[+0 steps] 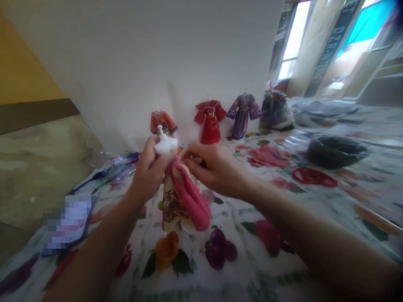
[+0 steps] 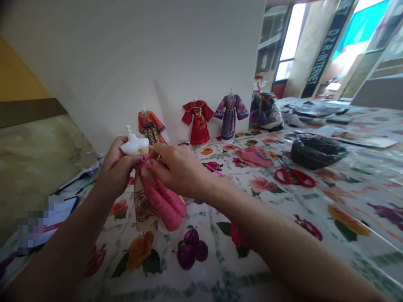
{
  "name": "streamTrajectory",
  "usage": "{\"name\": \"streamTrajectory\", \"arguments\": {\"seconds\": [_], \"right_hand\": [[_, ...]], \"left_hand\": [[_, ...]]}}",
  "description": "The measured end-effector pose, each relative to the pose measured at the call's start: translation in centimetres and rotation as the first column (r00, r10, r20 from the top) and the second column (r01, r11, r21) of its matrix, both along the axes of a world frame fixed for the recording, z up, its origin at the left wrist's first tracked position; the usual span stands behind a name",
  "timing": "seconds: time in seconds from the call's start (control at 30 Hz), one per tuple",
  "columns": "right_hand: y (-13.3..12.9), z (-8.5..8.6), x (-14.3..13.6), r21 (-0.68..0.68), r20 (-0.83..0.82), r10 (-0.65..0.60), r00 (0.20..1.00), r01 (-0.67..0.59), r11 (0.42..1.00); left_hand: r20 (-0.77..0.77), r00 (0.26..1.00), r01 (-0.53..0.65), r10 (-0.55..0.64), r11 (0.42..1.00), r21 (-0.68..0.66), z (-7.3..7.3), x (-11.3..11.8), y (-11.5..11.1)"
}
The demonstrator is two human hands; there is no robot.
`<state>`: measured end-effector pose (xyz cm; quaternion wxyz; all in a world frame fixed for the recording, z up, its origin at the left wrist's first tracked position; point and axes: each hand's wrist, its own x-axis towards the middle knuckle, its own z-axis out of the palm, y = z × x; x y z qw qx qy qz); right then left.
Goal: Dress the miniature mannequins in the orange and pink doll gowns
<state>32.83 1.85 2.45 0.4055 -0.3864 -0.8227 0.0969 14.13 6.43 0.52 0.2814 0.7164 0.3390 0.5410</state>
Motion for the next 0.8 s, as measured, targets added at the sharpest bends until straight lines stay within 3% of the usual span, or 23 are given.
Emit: {"name": "streamTrajectory", "arguments": {"seconds": [0.4,0.63,0.8], "right_hand": [[0.3,-0.9,-0.7,-0.009,0.034,-0.018,0.999,0.018,1.000],[0.3,-1.9,-1.5,0.079,0.062,-0.043,0.997,0.038,0.996],[-0.3,-0.7,-0.8,0.040,0.101,-0.018,0.995,0.014,0.999]], "left_hand": [[-0.028,1.000,-0.009,0.011,0.998,0.059,-0.1,0.0,-0.2],[-0.090,0.995,-0.036,0.047,0.993,0.117,0.0,0.3,-0.5],[-0.070,0.997,-0.023,0.028,0.998,0.063,0.0,0.0,-0.1]]}}
